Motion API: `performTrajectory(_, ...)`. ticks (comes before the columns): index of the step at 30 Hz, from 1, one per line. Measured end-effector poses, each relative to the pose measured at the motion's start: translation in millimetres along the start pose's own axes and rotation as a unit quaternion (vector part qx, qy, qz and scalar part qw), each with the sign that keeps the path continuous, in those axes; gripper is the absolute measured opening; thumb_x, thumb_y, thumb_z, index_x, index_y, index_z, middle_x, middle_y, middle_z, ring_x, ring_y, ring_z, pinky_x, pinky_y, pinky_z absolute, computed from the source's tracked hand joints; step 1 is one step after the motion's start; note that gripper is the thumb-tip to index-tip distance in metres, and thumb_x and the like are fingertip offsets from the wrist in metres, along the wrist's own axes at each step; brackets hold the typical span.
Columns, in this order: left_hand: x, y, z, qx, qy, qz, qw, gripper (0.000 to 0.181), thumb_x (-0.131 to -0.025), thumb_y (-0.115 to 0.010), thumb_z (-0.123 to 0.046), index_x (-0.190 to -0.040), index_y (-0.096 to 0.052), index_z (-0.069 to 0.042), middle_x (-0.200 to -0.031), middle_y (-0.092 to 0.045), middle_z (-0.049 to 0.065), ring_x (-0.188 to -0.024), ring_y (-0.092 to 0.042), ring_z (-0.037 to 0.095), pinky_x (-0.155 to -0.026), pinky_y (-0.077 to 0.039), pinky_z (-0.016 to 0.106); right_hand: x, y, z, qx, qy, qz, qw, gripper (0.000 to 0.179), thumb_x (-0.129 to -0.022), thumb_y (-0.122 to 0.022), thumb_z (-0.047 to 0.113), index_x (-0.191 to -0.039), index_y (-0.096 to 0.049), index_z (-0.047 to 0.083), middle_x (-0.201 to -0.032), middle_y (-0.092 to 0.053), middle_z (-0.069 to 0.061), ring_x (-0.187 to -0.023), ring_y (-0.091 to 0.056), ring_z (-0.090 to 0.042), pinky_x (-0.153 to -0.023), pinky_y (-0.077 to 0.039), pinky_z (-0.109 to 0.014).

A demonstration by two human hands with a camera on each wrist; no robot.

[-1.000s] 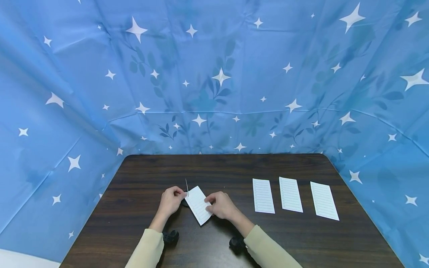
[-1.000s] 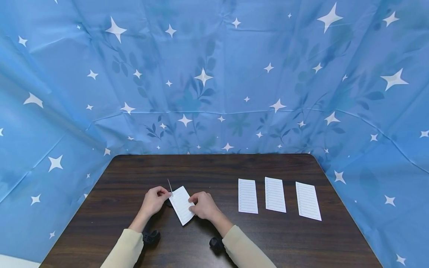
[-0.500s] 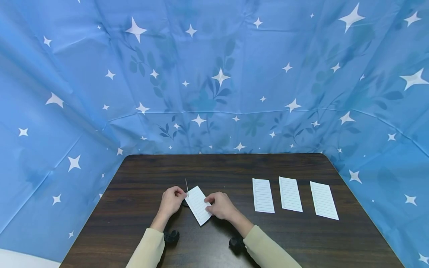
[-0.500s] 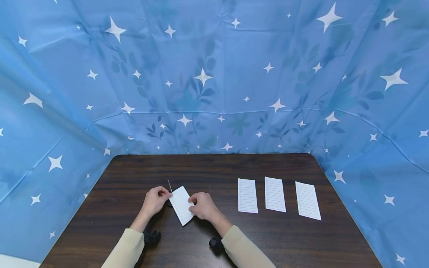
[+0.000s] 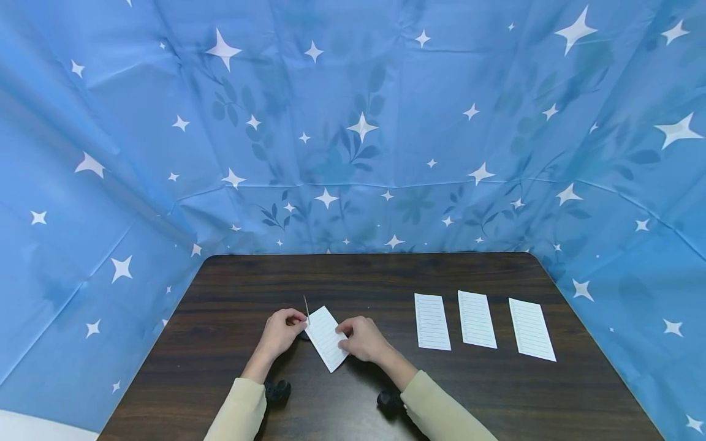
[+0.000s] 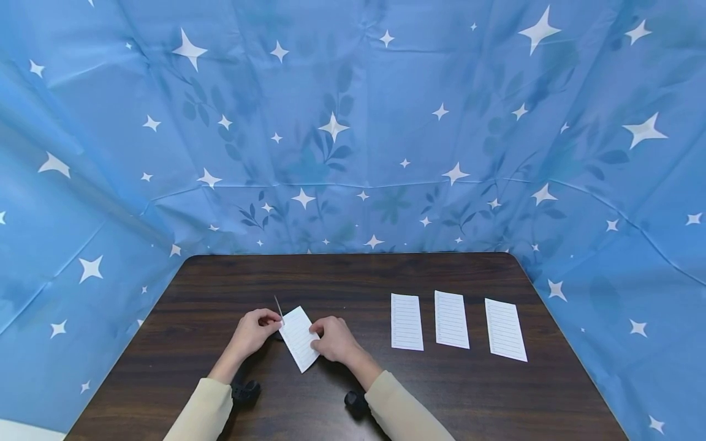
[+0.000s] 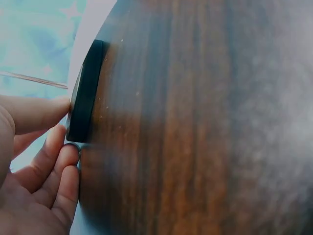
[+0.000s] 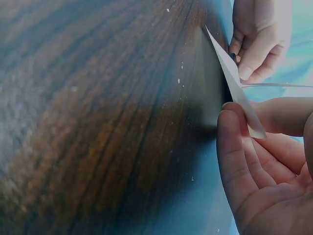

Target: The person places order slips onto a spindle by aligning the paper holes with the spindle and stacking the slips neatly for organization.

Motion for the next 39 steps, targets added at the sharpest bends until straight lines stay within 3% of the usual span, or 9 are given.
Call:
performTrajectory(15, 0.6, 1.6, 5.0, 0.008, 0.010, 0.006, 0.9999, 0.008, -0.087, -0.077, -0.005, -0.094, -0.073, -0.006, -0.086, -0.060, 0.002, -0.077, -0.054, 0.016, -0.073, -0.045, 0.034, 8.2, 7.8, 2.7, 0.039, 0.043, 0.003, 0.9983, 0.019, -0.080, -0.074, 0.000, -0.099, -0.075, -0.001, -0.087, -0.072, -0.005, -0.077, -0.062, -0.013, -0.071, -0.051, -0.030)
performTrajectory(32, -0.1, 1.4, 5.1, 0.013, 0.017, 0.011, 0.9997, 0.008, -0.087, -0.077, -0.004, -0.094, -0.073, -0.005, -0.085, -0.059, 0.003, -0.076, -0.052, 0.016, -0.071, -0.043, 0.033, 26.1, 28.1, -3.9, 0.005, 0.030, 0.013, 0.9994, 0.015, -0.088, -0.074, 0.004, -0.102, -0.075, 0.000, -0.088, -0.070, -0.001, -0.077, -0.063, -0.011, -0.070, -0.052, -0.029)
performTrajectory(39, -0.9, -1.6, 7.4, 0.018, 0.018, 0.014, 0.9996, 0.009, -0.087, -0.077, -0.005, -0.095, -0.073, -0.005, -0.083, -0.058, 0.002, -0.074, -0.051, 0.017, -0.069, -0.043, 0.033, 33.2, 42.1, -7.3, -0.017, 0.013, -0.013, 0.9997, 0.016, -0.092, -0.073, 0.011, -0.105, -0.075, 0.001, -0.089, -0.070, 0.003, -0.079, -0.063, -0.012, -0.071, -0.052, -0.030)
Point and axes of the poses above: each hand's wrist, its own x-axis away from the middle knuckle, its own y-axis out of the back of the hand, z = x × y, the point moved 6 cm from there along -x, towards the middle knuckle
